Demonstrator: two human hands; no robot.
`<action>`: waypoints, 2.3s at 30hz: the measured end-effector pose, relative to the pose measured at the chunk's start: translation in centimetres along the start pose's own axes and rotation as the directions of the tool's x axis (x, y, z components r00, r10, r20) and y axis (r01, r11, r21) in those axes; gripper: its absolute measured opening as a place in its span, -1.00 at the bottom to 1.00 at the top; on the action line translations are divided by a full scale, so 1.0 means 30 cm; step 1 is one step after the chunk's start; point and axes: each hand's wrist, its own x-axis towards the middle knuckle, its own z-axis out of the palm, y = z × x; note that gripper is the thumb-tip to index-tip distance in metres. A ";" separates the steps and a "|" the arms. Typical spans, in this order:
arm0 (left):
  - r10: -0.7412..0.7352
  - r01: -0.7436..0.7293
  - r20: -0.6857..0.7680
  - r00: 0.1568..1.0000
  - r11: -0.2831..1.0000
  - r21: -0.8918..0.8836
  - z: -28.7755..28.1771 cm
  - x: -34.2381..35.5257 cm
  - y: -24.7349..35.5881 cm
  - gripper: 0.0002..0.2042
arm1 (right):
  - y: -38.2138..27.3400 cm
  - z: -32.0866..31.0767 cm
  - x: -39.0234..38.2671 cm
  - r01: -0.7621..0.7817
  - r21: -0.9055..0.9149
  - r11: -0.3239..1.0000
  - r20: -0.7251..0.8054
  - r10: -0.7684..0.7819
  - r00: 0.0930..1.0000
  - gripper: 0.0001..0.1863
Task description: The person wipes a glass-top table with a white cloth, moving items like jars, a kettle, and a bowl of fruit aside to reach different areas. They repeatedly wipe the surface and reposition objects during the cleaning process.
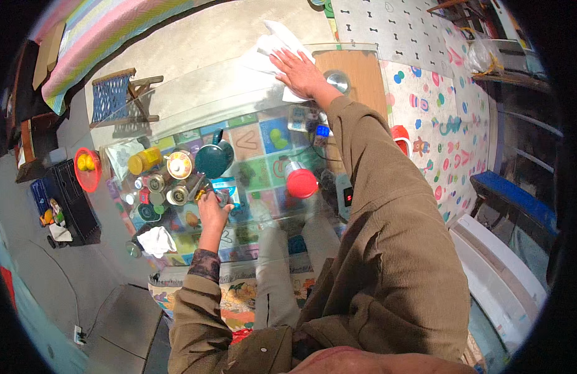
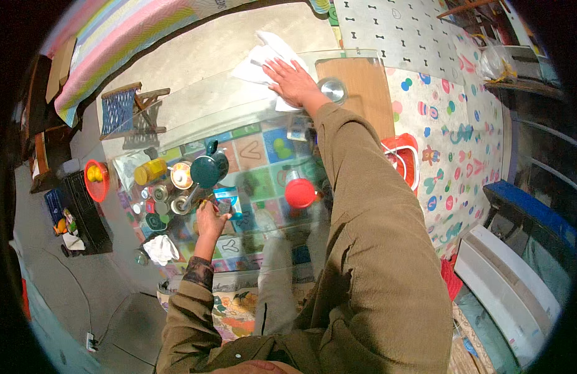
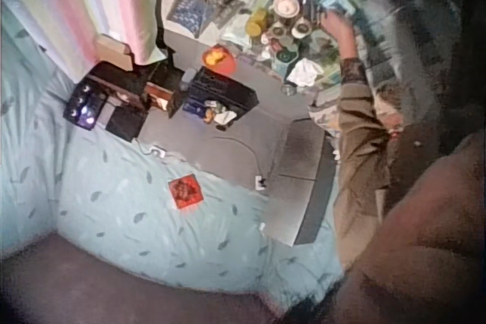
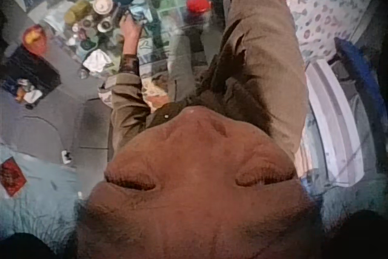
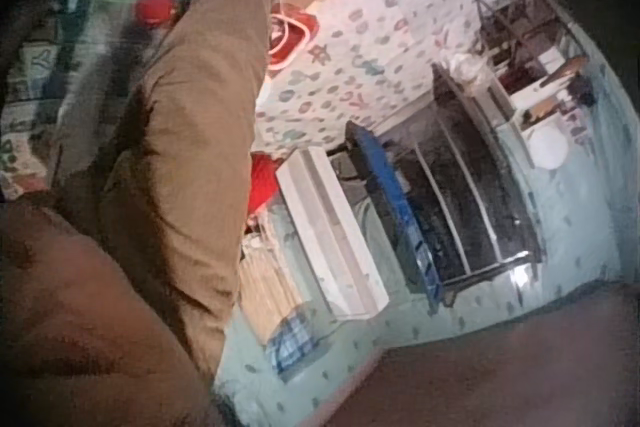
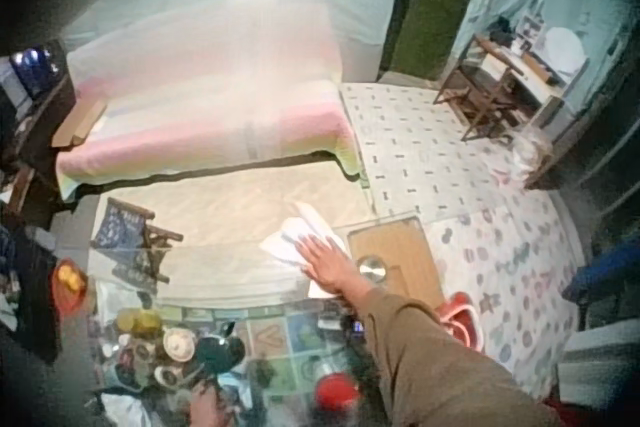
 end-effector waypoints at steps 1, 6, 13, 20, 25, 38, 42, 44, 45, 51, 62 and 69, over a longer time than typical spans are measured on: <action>-0.116 0.116 0.081 0.990 0.993 -0.001 -0.002 -0.011 0.032 -0.58 | 0.025 0.006 0.002 -0.015 -0.032 0.999 -0.041 0.013 0.999 -0.37; 0.088 -0.085 0.016 0.996 0.987 -0.139 0.045 -0.025 0.357 -0.62 | 0.202 0.018 -0.028 -0.146 0.013 0.989 -0.061 0.146 0.987 -0.35; 0.226 -0.228 0.031 0.974 0.971 0.077 0.010 0.380 0.788 -0.46 | 0.510 -0.082 -0.032 -0.283 0.042 0.958 0.165 0.272 0.948 -0.42; 0.068 -0.097 0.209 0.975 0.986 0.133 0.018 0.489 0.860 -0.32 | 0.737 -0.039 -0.033 -0.470 0.126 0.873 0.323 0.412 0.852 -0.19; 0.051 -0.077 0.185 0.981 0.988 0.135 0.026 0.497 0.880 -0.36 | 0.976 0.025 -0.202 -0.678 0.447 0.583 0.323 0.601 0.731 -0.29; 0.127 -0.172 0.241 0.962 0.970 0.175 0.077 0.526 0.836 -0.26 | 0.977 0.259 -0.434 -0.176 0.607 -0.775 0.580 0.281 0.765 -0.62; 0.069 -0.140 0.273 0.960 0.959 0.247 0.088 0.533 0.834 -0.13 | 0.899 0.274 -0.644 -0.231 0.551 -0.802 0.663 0.252 0.705 -0.59; 0.187 -0.221 0.167 0.968 0.950 0.221 0.088 0.531 0.836 -0.28 | 0.854 0.261 -0.807 -0.293 0.529 -0.797 0.708 0.224 0.669 -0.59; 0.240 -0.258 0.109 0.965 0.943 0.211 0.085 0.529 0.837 -0.35 | 0.827 0.258 -0.871 -0.314 0.521 -0.794 0.724 0.216 0.655 -0.59; 0.052 -0.112 0.258 0.965 0.968 0.225 0.060 0.526 0.855 -0.09 | 0.741 0.255 -1.091 -0.379 0.504 -0.776 0.780 0.221 0.585 -0.59; 0.086 -0.149 0.237 0.968 0.953 0.262 0.039 0.525 0.877 -0.31 | 0.820 0.312 -0.891 -0.284 0.594 -0.753 0.712 0.328 0.620 -0.58; 0.101 -0.163 0.234 0.967 0.951 0.263 0.043 0.524 0.871 -0.29 | 0.692 0.302 -1.205 -0.370 0.533 -0.761 0.780 0.272 0.563 -0.58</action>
